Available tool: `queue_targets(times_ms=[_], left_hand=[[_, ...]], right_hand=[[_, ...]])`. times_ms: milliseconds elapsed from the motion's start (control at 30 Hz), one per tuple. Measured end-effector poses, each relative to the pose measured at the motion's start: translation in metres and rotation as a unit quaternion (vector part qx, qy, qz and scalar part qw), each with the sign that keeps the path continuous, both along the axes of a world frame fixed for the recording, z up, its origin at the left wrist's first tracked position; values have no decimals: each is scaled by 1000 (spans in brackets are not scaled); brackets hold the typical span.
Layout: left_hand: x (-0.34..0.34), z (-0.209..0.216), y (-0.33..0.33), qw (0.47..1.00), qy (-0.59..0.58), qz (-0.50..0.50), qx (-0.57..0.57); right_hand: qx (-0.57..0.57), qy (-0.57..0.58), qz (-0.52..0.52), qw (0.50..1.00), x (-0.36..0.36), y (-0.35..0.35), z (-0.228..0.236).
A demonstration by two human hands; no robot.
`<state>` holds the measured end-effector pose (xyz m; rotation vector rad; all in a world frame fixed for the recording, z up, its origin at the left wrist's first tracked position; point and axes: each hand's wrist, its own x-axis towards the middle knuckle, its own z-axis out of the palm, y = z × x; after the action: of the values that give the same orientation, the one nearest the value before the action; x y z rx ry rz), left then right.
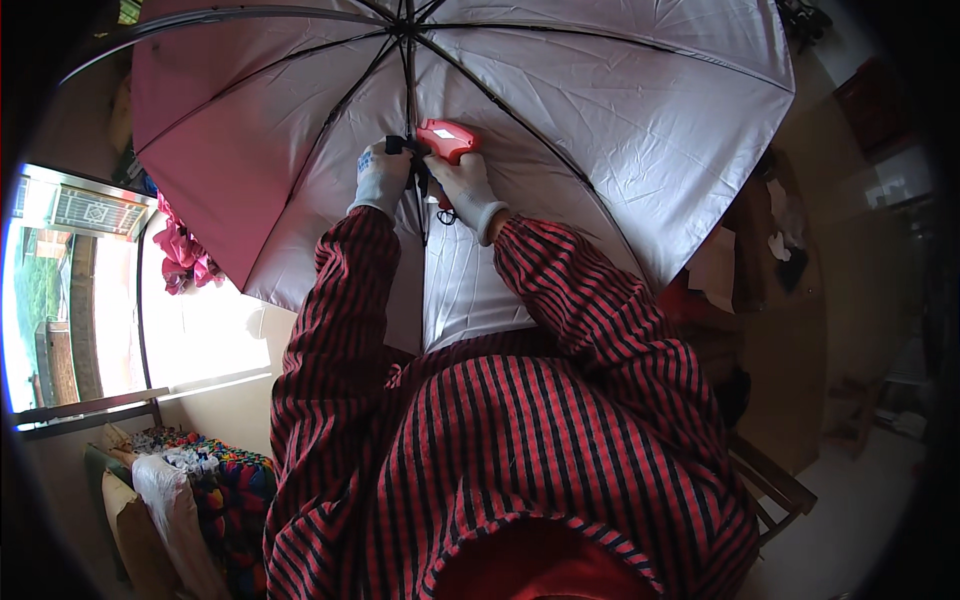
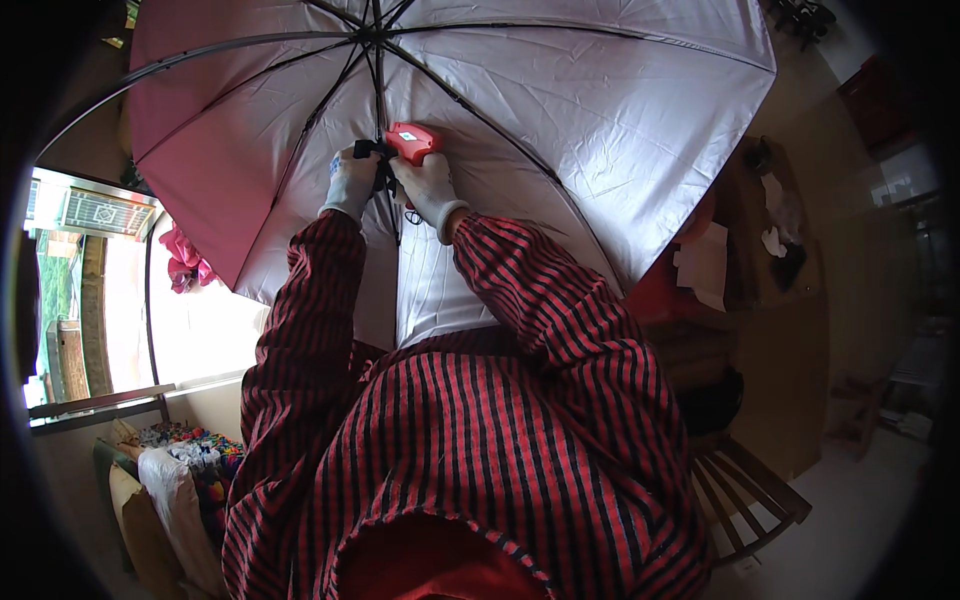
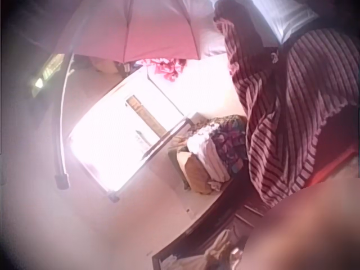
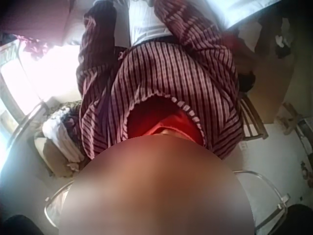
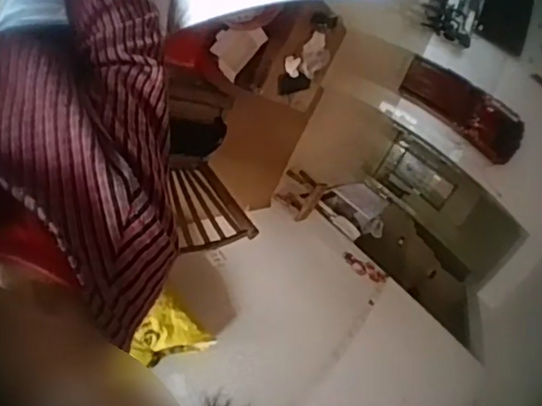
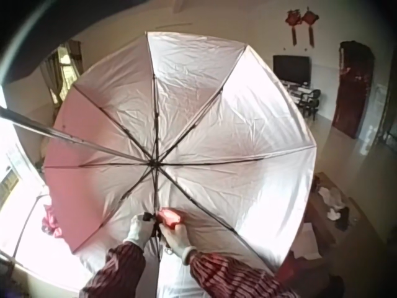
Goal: Applying hot glue to the ribs of an umbrella and pressing the fabric cover onto them to secure it.
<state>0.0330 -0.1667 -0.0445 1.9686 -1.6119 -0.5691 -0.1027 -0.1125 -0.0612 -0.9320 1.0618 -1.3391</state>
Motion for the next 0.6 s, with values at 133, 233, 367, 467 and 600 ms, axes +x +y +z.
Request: queue_targets(times_ms=[133,233,367,467,600], left_hand=[[0,-2,0,1000,-4,-5,-7],[2,-2,1,1000,-7,-2,-17],[4,-1,1,1000,11,-18,-8],[6,-2,-1,1000,7,-1,-6],[10,-3,-5,998,56,0,32]], right_hand=[[20,-12,0,1000,0,0,-3],[29,-5,18,999,-1,-5,-10],[-17,-30,38,999,-3,-14,-26],[-15,-107,87,990,-6,-20,-40],[11,-266,207,941,-12,-28,-49]])
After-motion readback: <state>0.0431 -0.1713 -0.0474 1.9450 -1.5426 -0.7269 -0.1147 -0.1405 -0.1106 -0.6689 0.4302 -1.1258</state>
